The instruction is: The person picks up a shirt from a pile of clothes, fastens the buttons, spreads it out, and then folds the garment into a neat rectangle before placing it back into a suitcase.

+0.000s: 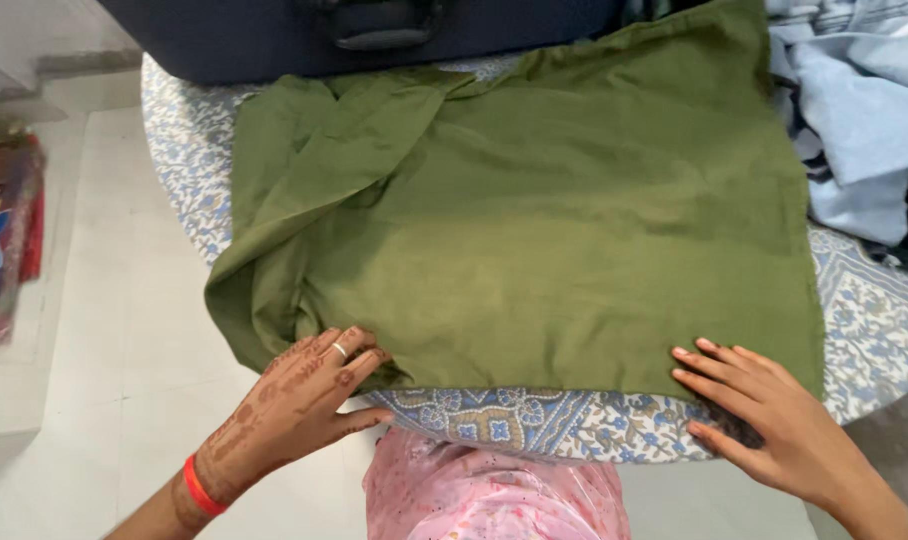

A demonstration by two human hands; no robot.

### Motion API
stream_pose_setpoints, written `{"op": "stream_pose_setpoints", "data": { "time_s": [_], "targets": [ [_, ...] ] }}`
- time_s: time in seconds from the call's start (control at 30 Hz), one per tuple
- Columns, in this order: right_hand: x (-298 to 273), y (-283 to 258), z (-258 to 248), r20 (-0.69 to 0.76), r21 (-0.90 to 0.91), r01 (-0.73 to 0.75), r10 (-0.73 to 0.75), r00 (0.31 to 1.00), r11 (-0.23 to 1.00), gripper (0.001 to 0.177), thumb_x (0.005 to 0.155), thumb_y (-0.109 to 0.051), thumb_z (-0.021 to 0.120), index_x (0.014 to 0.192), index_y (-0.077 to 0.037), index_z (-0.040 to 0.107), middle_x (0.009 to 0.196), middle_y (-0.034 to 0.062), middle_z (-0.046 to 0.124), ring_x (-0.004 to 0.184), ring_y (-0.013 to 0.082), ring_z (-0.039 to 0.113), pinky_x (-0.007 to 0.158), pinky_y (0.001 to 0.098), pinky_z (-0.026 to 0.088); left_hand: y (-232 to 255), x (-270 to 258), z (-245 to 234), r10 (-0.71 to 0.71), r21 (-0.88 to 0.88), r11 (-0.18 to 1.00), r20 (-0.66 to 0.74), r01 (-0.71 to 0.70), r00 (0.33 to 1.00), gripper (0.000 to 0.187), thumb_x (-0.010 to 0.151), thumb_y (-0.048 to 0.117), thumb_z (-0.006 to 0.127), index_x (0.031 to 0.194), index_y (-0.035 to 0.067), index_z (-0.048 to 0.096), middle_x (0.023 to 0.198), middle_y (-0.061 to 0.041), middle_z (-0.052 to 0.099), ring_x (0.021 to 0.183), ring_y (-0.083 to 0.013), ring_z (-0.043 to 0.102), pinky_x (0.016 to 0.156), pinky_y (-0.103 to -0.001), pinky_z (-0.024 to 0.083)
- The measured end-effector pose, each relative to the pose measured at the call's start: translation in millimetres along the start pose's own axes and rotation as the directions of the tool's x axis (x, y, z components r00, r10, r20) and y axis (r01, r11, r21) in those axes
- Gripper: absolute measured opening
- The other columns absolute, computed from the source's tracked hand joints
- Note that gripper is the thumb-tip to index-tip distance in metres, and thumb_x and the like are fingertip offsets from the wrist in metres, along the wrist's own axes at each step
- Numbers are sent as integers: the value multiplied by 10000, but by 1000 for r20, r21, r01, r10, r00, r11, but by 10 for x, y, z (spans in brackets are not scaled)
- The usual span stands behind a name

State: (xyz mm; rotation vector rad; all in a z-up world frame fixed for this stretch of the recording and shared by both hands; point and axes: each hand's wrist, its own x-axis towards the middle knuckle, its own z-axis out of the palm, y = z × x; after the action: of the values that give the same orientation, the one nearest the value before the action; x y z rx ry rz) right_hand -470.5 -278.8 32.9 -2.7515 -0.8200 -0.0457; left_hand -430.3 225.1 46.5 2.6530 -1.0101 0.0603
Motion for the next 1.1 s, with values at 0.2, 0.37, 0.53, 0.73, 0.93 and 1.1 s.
{"op": "stream_pose_setpoints", "data": {
  "time_s": [0.2, 0.37, 0.53, 0.73, 0.93, 1.1],
  "targets": [
    [-101, 308, -12, 121, -25, -135, 137, 983, 991, 631, 745, -124, 697, 1369, -161, 621, 1429, -11, 598, 1335, 188, 545, 1082, 359, 453, -31, -208, -79, -104, 81, 991, 1, 103, 995, 439, 773, 125, 689, 1202, 75, 607, 1203, -34, 609, 1054, -260, 597, 924, -424, 476],
    [-176, 433, -2, 84, -94, -196, 204, 975, 976, 680, 693, -29, 679, 1352, -190, 631, 1420, -46, 614, 1306, 174, 584, 1019, 325, 515, -3, -171, -205, -97, 115, 989, 0, 97, 995, 383, 740, 44, 650, 1121, 49, 612, 1216, -44, 633, 1004, -253, 583, 887, -416, 475],
    [-337, 765, -15, 51, 72, -396, 393, 918, 916, 528, 749, 18, 669, 1250, -142, 709, 1287, -17, 742, 1160, 167, 681, 962, 323, 555, -47, -34, -418, -92, 82, 993, 71, 86, 993, 378, 734, 149, 691, 1099, 80, 623, 1136, -38, 657, 1009, -245, 620, 864, -410, 508],
    [-370, 1488, -44, -35, 420, -423, 480, 877, 803, 369, 859, 69, 595, 1192, -28, 722, 1129, 85, 769, 1000, 134, 726, 896, 271, 567, -209, 362, -813, -254, 135, 966, 326, 222, 911, 484, 842, 566, 667, 1134, 179, 670, 903, -53, 706, 864, -242, 698, 730, -409, 555],
    [-9, 1715, -115, -152, 732, -277, 545, 825, 623, 299, 944, 85, 491, 1185, 23, 657, 1099, 33, 687, 942, 70, 604, 780, 213, 476, -443, 779, -936, -257, 226, 953, 264, 199, 930, 458, 839, 615, 663, 1045, 212, 734, 798, -63, 723, 751, -264, 715, 648, -422, 561],
    [483, 1837, -86, -119, 780, -286, 580, 806, 557, 297, 977, 78, 499, 1187, -8, 691, 988, 2, 648, 862, 51, 546, 743, 201, 424, -772, 1083, -894, -263, 298, 936, 243, 187, 934, 501, 816, 651, 673, 1052, 216, 754, 745, -56, 725, 741, -257, 718, 656, -406, 570]
  ]
}}
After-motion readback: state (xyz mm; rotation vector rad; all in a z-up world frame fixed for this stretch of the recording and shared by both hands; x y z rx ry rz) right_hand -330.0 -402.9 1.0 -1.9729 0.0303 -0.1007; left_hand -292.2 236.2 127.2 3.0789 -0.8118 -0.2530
